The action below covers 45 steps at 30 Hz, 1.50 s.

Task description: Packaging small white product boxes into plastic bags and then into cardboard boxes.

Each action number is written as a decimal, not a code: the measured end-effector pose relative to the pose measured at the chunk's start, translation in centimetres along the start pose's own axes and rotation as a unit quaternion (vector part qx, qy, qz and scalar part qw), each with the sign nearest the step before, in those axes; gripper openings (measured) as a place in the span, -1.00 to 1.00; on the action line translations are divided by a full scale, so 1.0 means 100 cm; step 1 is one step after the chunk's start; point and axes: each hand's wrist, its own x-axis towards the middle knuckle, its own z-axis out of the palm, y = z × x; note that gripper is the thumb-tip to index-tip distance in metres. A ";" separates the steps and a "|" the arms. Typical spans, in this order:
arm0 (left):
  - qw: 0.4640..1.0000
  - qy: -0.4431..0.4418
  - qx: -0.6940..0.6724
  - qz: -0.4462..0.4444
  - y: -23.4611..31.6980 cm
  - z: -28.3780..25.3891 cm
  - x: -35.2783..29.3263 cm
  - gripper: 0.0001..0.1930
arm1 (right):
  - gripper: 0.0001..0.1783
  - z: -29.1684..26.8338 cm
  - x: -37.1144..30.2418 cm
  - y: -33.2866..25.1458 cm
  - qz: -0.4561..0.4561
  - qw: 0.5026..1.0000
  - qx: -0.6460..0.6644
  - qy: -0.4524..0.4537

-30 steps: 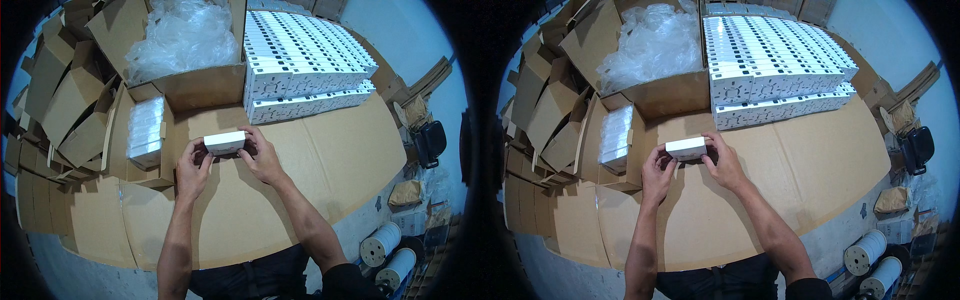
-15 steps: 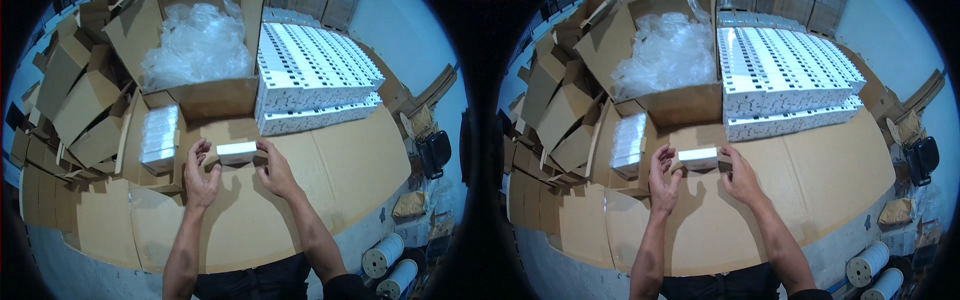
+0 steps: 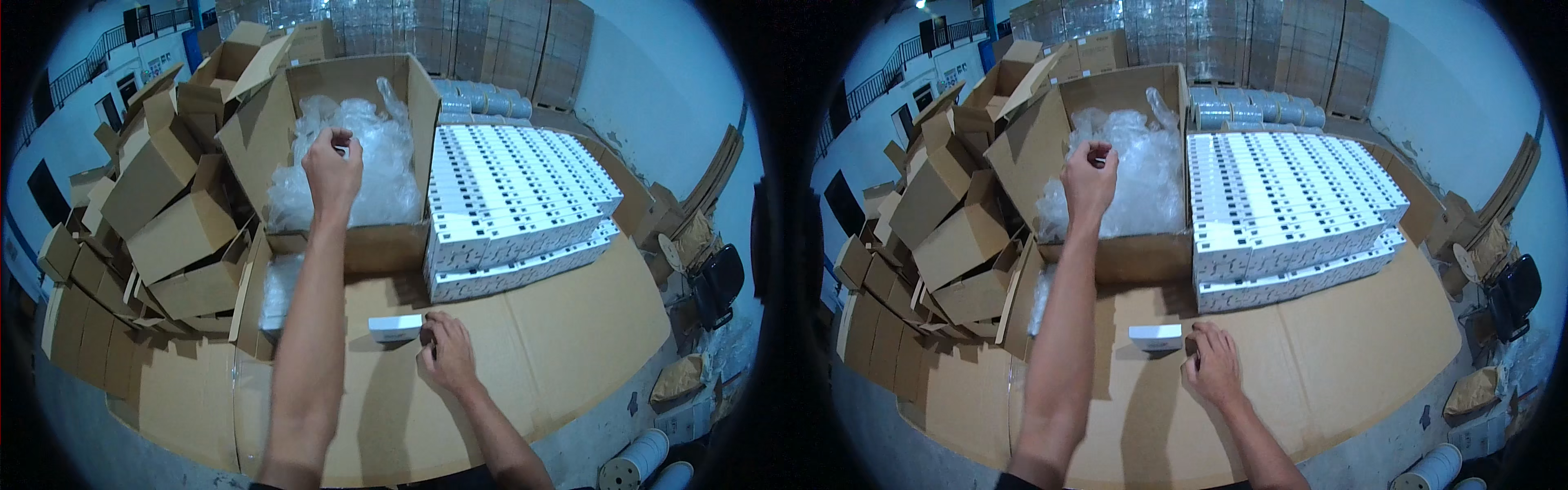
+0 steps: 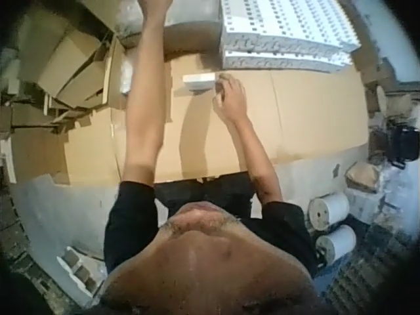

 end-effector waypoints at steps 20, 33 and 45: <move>0.948 0.002 0.162 0.272 -0.047 0.025 0.147 -0.92 | -0.67 -0.003 -0.001 -0.006 0.008 1.000 -0.004 0.018; 0.980 -0.062 -0.180 0.064 0.090 -0.090 -0.087 -0.82 | -0.73 0.005 -0.008 0.014 0.107 0.976 0.169 0.090; 0.929 -0.290 -0.087 -0.211 0.013 -0.165 -0.303 -0.86 | -0.64 -0.029 -0.065 -0.030 0.155 0.837 0.516 -0.099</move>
